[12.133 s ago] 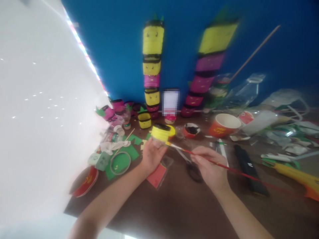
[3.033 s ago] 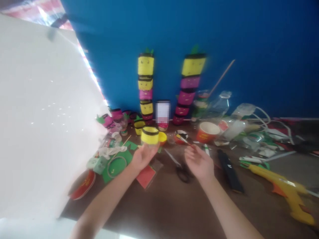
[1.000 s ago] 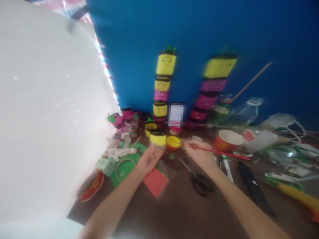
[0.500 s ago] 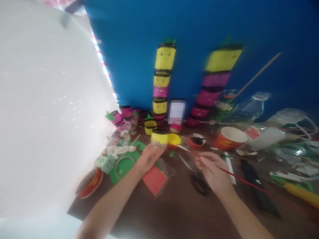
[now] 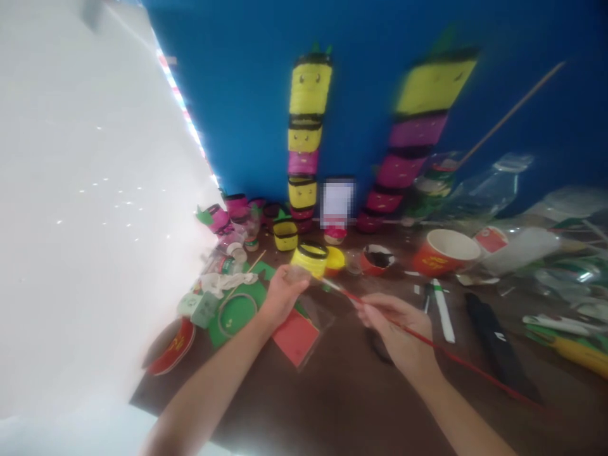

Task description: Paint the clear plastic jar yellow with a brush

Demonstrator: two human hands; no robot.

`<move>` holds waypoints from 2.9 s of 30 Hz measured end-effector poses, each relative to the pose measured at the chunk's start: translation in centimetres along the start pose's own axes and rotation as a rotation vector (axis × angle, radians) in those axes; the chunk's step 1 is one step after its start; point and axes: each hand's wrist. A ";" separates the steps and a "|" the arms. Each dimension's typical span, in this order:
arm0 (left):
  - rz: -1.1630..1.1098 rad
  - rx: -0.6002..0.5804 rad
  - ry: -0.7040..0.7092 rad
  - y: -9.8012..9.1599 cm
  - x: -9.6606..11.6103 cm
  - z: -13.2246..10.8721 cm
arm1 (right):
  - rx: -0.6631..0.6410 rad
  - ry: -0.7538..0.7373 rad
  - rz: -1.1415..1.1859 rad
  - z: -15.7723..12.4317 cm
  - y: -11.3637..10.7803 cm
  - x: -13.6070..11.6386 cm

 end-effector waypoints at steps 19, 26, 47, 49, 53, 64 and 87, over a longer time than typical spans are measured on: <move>-0.031 -0.049 -0.001 -0.5 -0.3 0.0 | 0.019 0.015 0.006 0.2 0.2 0.4; -0.051 -0.047 -0.005 -0.2 0.0 -0.2 | 0.048 0.005 0.037 0.2 -0.2 0.3; 0.013 -0.071 0.017 -0.5 -0.7 -0.1 | 0.011 -0.022 0.026 0.1 0.2 0.2; 0.014 -0.075 0.014 -0.5 -0.6 -0.1 | 0.018 -0.027 0.023 0.1 0.2 0.0; 0.001 -0.066 0.007 -0.3 -0.4 -0.2 | 0.035 -0.034 0.025 0.1 0.0 -0.2; -0.022 -0.075 0.016 -0.4 -0.5 -0.1 | -0.015 -0.041 0.019 0.1 0.0 -0.1; -0.027 -0.098 0.016 -0.4 -0.4 -0.2 | 0.041 -0.060 0.050 0.1 -0.6 0.4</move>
Point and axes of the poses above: each hand's wrist, its own z-axis towards the middle knuckle, its own y-axis out of the palm, x = y × z, and after that the axes turned 4 degrees about y, right-handed
